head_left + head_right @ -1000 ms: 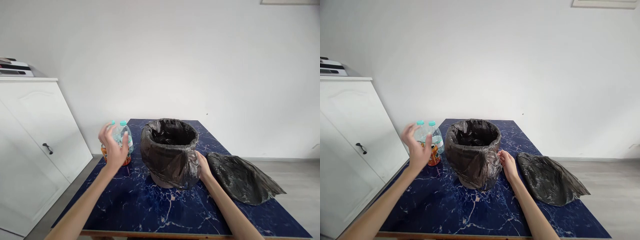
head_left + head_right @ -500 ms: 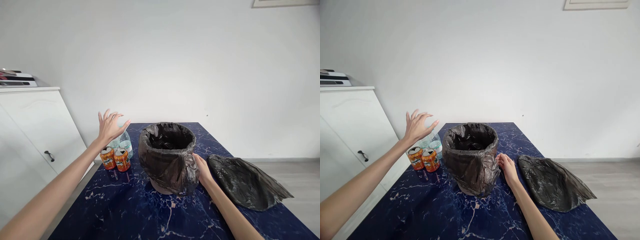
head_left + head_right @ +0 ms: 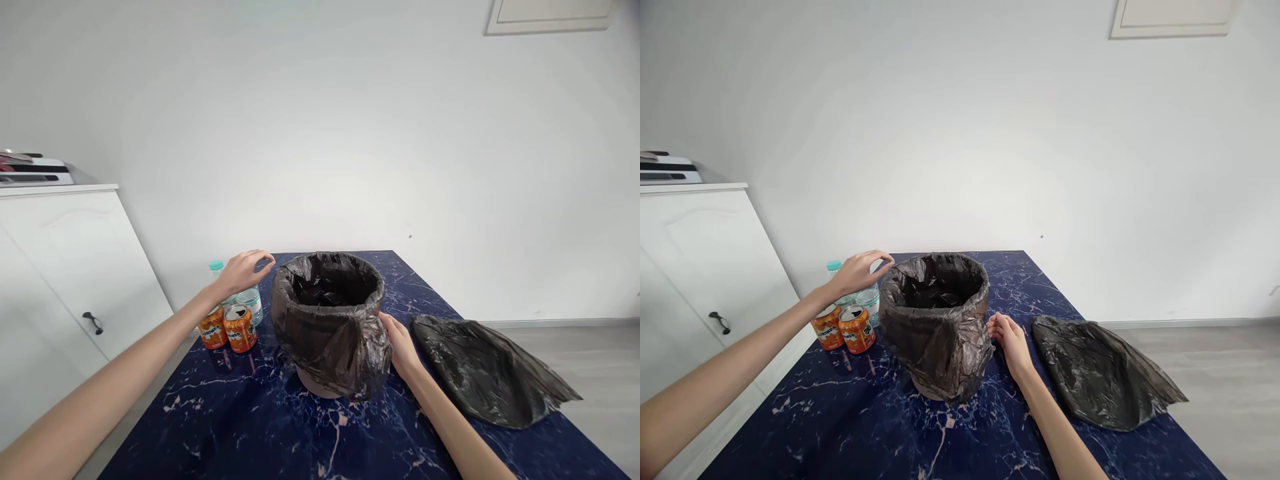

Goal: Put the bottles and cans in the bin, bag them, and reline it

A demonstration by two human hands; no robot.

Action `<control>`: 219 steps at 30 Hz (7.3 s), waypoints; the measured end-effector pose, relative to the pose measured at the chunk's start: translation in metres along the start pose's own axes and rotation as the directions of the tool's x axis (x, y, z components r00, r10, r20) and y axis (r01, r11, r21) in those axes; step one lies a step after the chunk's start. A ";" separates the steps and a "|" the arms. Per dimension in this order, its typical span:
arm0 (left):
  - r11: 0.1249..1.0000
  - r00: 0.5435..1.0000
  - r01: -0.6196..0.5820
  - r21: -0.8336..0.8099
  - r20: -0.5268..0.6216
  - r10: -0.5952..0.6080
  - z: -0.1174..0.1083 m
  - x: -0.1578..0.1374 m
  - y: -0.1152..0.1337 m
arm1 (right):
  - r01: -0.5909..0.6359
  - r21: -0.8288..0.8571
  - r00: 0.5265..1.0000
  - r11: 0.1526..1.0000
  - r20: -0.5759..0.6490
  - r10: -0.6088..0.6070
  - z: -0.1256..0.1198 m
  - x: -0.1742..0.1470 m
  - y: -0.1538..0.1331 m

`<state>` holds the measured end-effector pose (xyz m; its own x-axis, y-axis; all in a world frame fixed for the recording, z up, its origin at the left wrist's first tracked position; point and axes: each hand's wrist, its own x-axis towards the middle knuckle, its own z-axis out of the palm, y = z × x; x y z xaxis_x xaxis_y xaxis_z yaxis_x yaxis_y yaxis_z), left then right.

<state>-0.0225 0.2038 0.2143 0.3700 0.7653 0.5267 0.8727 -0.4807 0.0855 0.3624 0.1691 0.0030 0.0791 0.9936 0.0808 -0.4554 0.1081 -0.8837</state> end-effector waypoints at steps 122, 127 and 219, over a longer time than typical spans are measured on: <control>0.941 0.968 -0.251 -0.228 -0.044 0.248 -0.112 0.005 0.209 | 0.546 -0.600 0.837 0.584 0.405 -0.368 0.123 -0.040 -0.175; 0.944 0.933 -0.223 -0.242 0.226 0.278 -0.075 0.028 0.201 | 0.567 -0.561 0.824 0.603 0.389 -0.413 0.122 -0.042 -0.171; 0.834 0.836 0.510 0.210 0.109 -0.538 -0.097 -0.075 0.018 | 0.606 -0.617 0.780 0.501 0.336 -0.528 0.118 -0.047 -0.165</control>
<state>-0.0658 0.0961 0.2583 -0.1260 0.9450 0.3019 0.9835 0.0793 0.1624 0.3291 0.1089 0.1994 0.0042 0.7287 0.6848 0.3671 0.6359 -0.6789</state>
